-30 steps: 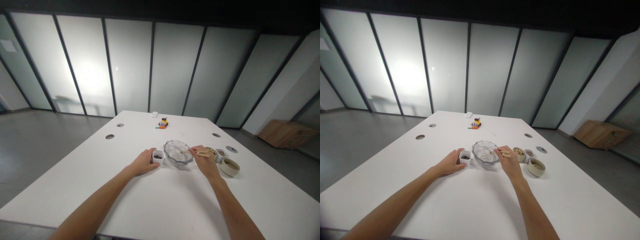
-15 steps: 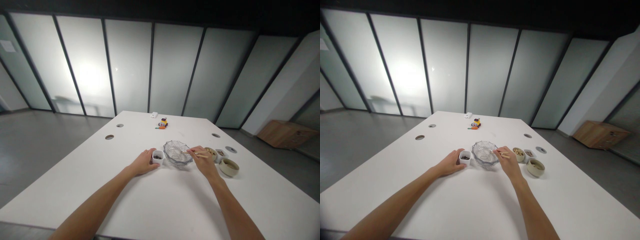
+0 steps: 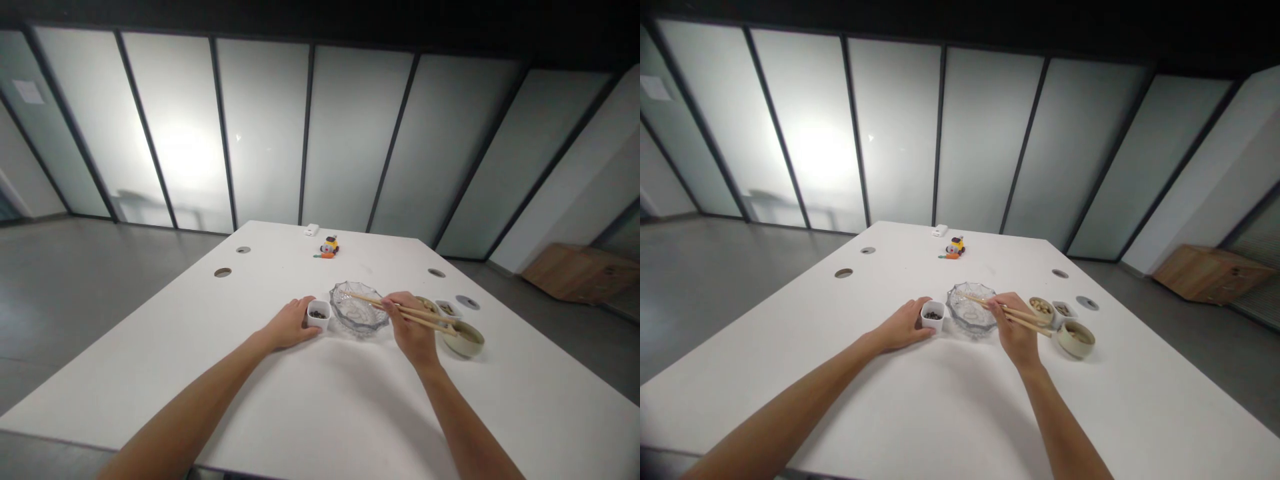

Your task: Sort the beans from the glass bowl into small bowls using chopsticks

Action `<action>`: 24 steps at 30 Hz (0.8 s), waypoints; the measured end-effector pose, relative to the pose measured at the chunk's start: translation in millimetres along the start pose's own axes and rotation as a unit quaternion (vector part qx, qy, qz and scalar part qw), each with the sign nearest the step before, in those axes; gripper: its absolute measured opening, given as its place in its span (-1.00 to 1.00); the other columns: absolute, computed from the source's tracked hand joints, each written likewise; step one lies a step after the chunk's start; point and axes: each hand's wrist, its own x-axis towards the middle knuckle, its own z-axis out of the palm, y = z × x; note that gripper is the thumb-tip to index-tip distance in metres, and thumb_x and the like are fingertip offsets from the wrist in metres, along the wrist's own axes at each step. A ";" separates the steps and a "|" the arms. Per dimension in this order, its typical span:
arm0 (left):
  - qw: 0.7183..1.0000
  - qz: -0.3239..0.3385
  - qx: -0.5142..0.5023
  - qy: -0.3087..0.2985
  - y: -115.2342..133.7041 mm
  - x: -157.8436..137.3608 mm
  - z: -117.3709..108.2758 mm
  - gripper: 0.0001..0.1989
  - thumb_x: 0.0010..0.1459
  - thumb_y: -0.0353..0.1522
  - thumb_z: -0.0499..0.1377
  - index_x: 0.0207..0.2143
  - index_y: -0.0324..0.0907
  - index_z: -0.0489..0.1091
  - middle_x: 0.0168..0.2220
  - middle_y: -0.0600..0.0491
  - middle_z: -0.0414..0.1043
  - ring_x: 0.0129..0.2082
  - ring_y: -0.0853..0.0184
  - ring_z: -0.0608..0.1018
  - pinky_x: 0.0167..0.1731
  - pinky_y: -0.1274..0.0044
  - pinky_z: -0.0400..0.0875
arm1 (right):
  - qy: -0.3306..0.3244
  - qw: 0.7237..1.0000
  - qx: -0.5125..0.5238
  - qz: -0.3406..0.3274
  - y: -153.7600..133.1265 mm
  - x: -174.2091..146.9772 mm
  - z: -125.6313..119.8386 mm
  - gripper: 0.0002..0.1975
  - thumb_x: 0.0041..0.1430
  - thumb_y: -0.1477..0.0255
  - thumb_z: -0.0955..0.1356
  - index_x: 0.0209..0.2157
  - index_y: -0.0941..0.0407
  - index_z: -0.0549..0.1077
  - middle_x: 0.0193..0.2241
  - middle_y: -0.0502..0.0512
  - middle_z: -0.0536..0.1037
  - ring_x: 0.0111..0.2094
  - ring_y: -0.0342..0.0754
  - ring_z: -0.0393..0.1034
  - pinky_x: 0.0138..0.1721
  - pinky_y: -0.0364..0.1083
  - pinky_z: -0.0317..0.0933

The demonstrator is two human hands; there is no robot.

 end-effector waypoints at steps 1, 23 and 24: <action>1.000 -0.001 -0.001 0.003 0.3 -0.4 -0.2 -0.24 0.25 -0.10 0.38 0.42 -0.09 0.32 0.22 -0.21 0.56 0.23 -0.15 0.58 0.25 0.14 0.46 | -0.007 1.000 0.006 -0.002 -3.3 -1.0 1.7 -0.48 0.56 -0.04 0.36 -0.35 0.02 0.64 -0.42 0.08 0.63 -0.38 0.03 0.51 -0.30 -0.02 0.41; 1.000 0.005 0.012 0.001 4.7 -0.4 -4.0 -0.28 0.24 -0.13 0.38 0.39 -0.08 0.34 0.19 -0.18 0.58 0.20 -0.11 0.60 0.22 0.18 0.48 | -0.097 0.992 0.050 0.068 32.1 -18.8 25.1 -0.38 0.45 -0.21 0.37 -0.35 0.03 0.66 -0.39 0.13 0.65 -0.37 0.07 0.54 -0.30 0.01 0.46; 1.000 0.006 0.012 -0.001 5.4 -0.4 -4.5 -0.29 0.24 -0.14 0.38 0.38 -0.09 0.34 0.19 -0.19 0.58 0.20 -0.11 0.59 0.22 0.18 0.48 | -0.100 0.991 0.052 0.069 32.1 -18.7 25.1 -0.39 0.44 -0.20 0.38 -0.36 0.03 0.66 -0.39 0.13 0.65 -0.37 0.07 0.54 -0.29 0.01 0.46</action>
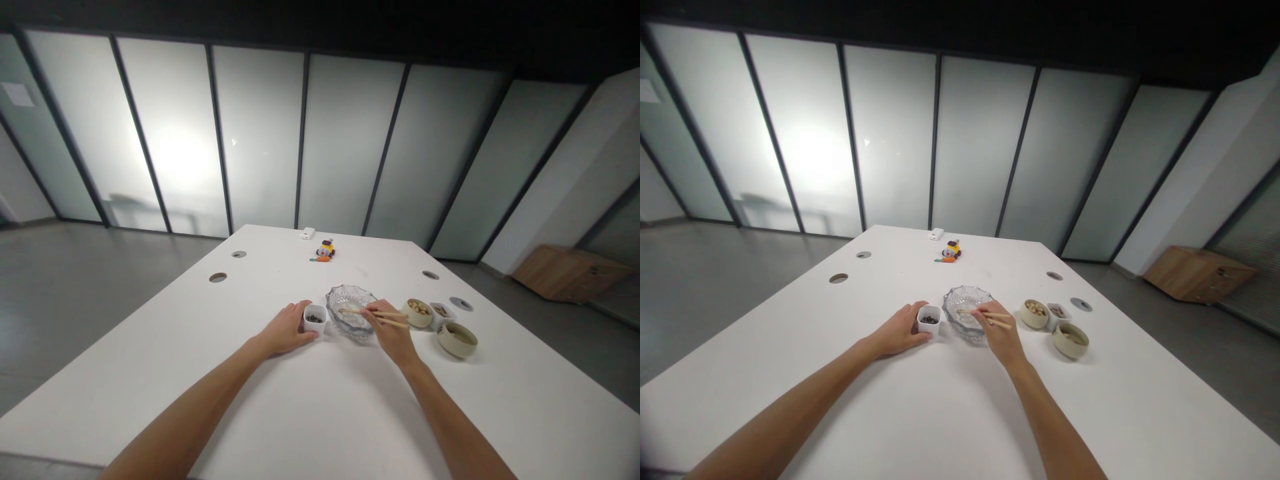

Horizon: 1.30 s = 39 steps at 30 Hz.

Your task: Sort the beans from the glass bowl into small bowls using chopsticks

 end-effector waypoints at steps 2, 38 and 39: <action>1.000 0.002 0.001 -0.002 0.8 -0.1 -0.5 -0.31 0.24 -0.14 0.38 0.37 -0.09 0.35 0.19 -0.19 0.58 0.20 -0.12 0.59 0.21 0.16 0.48 | -0.001 1.000 0.001 0.001 0.3 0.0 -0.3 -0.40 0.44 -0.19 0.39 -0.37 0.03 0.66 -0.39 0.12 0.64 -0.36 0.07 0.53 -0.28 0.01 0.46; 1.000 0.018 -0.010 0.012 -14.3 -1.5 8.5 -0.27 0.26 -0.14 0.36 0.41 -0.12 0.30 0.26 -0.22 0.55 0.27 -0.13 0.56 0.27 0.15 0.45 | 0.055 0.994 -0.090 -0.031 1.9 5.5 -19.1 -0.38 0.51 -0.19 0.31 -0.35 0.02 0.63 -0.37 0.17 0.68 -0.33 0.11 0.58 -0.24 0.05 0.46; 1.000 0.021 -0.011 0.014 -14.9 -1.3 8.9 -0.27 0.26 -0.14 0.37 0.41 -0.11 0.31 0.26 -0.22 0.55 0.27 -0.13 0.56 0.27 0.14 0.45 | 0.052 0.994 -0.090 -0.024 2.7 5.2 -18.6 -0.37 0.50 -0.21 0.31 -0.35 0.02 0.63 -0.37 0.17 0.68 -0.33 0.11 0.59 -0.24 0.06 0.47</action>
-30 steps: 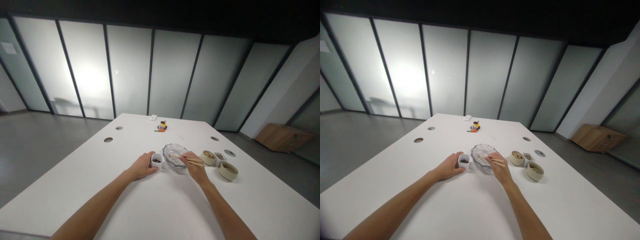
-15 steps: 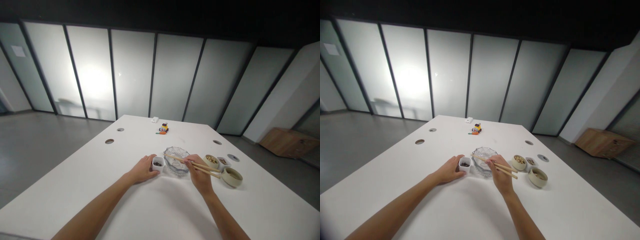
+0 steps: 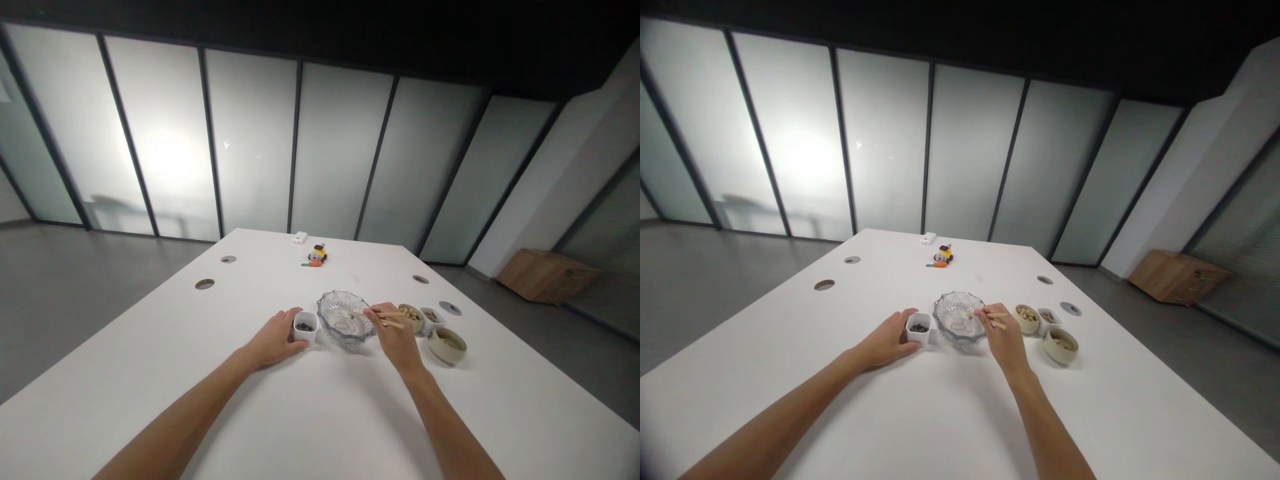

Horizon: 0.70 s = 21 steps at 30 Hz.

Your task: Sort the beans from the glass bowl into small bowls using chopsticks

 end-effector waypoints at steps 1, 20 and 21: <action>1.000 0.002 -0.002 0.002 -0.4 0.2 0.3 -0.28 0.26 -0.14 0.37 0.40 -0.11 0.31 0.26 -0.22 0.56 0.27 -0.13 0.56 0.27 0.14 0.45 | -0.005 1.000 0.001 0.006 0.4 -0.4 0.5 -0.37 0.48 -0.22 0.32 -0.35 0.02 0.63 -0.37 0.18 0.68 -0.34 0.12 0.59 -0.24 0.06 0.47; 1.000 -0.013 -0.001 0.001 3.5 0.7 -1.1 -0.27 0.26 -0.12 0.37 0.40 -0.09 0.33 0.18 -0.18 0.59 0.20 -0.12 0.61 0.21 0.17 0.48 | -0.026 1.000 -0.011 -0.014 3.4 0.5 -1.9 -0.36 0.50 -0.21 0.30 -0.37 0.01 0.60 -0.38 0.14 0.65 -0.35 0.10 0.56 -0.23 0.06 0.47; 1.000 -0.015 0.000 0.001 3.5 0.7 -1.1 -0.27 0.25 -0.12 0.37 0.41 -0.09 0.32 0.18 -0.19 0.59 0.20 -0.13 0.61 0.21 0.16 0.48 | -0.027 1.000 -0.008 -0.012 3.5 0.4 -1.8 -0.36 0.50 -0.21 0.30 -0.37 0.01 0.61 -0.38 0.14 0.65 -0.35 0.10 0.56 -0.24 0.05 0.47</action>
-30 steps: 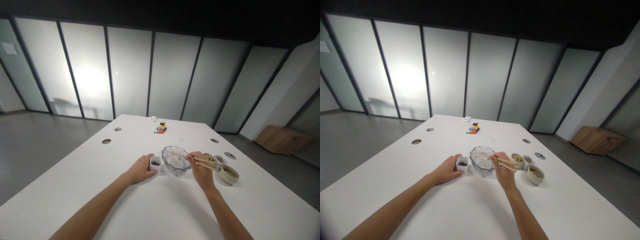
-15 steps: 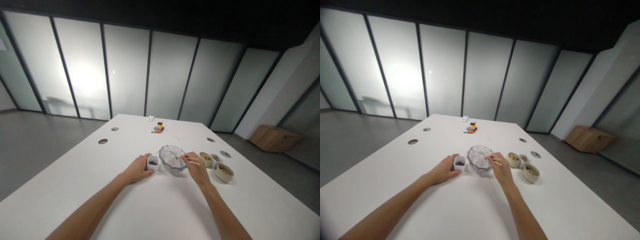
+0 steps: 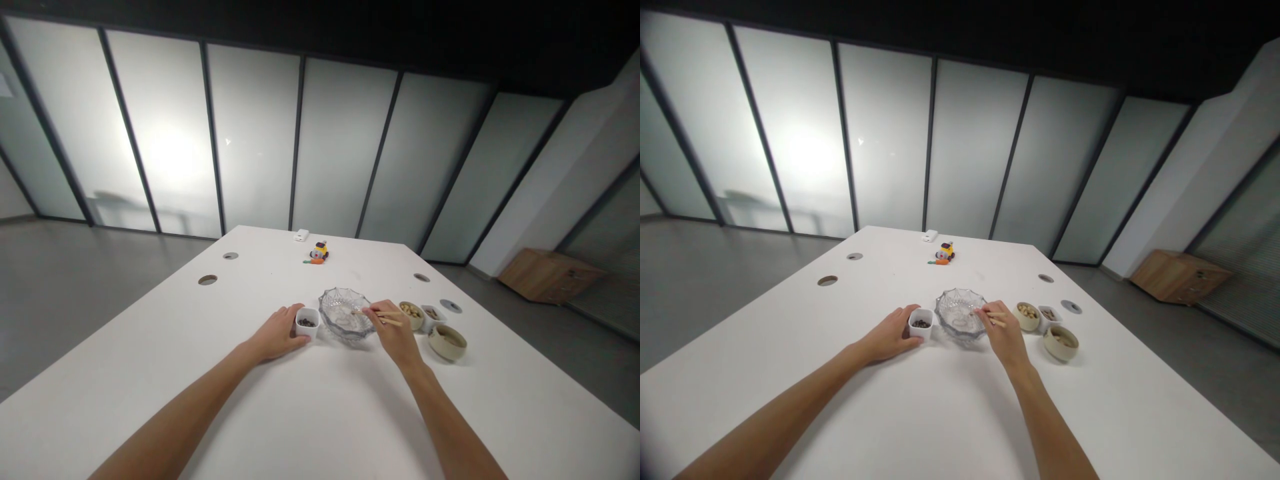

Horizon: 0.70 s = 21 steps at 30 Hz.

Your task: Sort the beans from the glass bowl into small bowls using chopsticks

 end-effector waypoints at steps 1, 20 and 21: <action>1.000 -0.001 0.000 0.001 0.1 0.1 0.0 -0.26 0.25 -0.12 0.38 0.41 -0.10 0.32 0.18 -0.19 0.59 0.20 -0.14 0.61 0.21 0.16 0.48 | -0.001 1.000 0.003 0.002 0.1 -0.2 0.2 -0.36 0.50 -0.21 0.30 -0.37 0.01 0.61 -0.37 0.15 0.65 -0.34 0.10 0.57 -0.24 0.05 0.48; 1.000 -0.003 0.000 -0.004 4.4 0.6 -1.5 -0.24 0.23 -0.09 0.38 0.41 -0.09 0.32 0.17 -0.18 0.59 0.23 -0.16 0.59 0.22 0.15 0.48 | 0.105 0.991 0.075 0.037 -29.5 1.4 -3.3 -0.47 0.46 -0.12 0.42 -0.38 0.02 0.63 -0.42 0.10 0.64 -0.37 0.07 0.56 -0.29 0.02 0.46; 1.000 -0.002 0.000 -0.003 4.6 0.6 -1.3 -0.24 0.23 -0.10 0.38 0.41 -0.09 0.32 0.17 -0.18 0.59 0.23 -0.16 0.59 0.22 0.15 0.48 | 0.094 0.990 0.094 0.045 -35.2 0.5 -1.9 -0.48 0.46 -0.11 0.42 -0.37 0.02 0.63 -0.41 0.10 0.64 -0.36 0.07 0.57 -0.29 0.01 0.46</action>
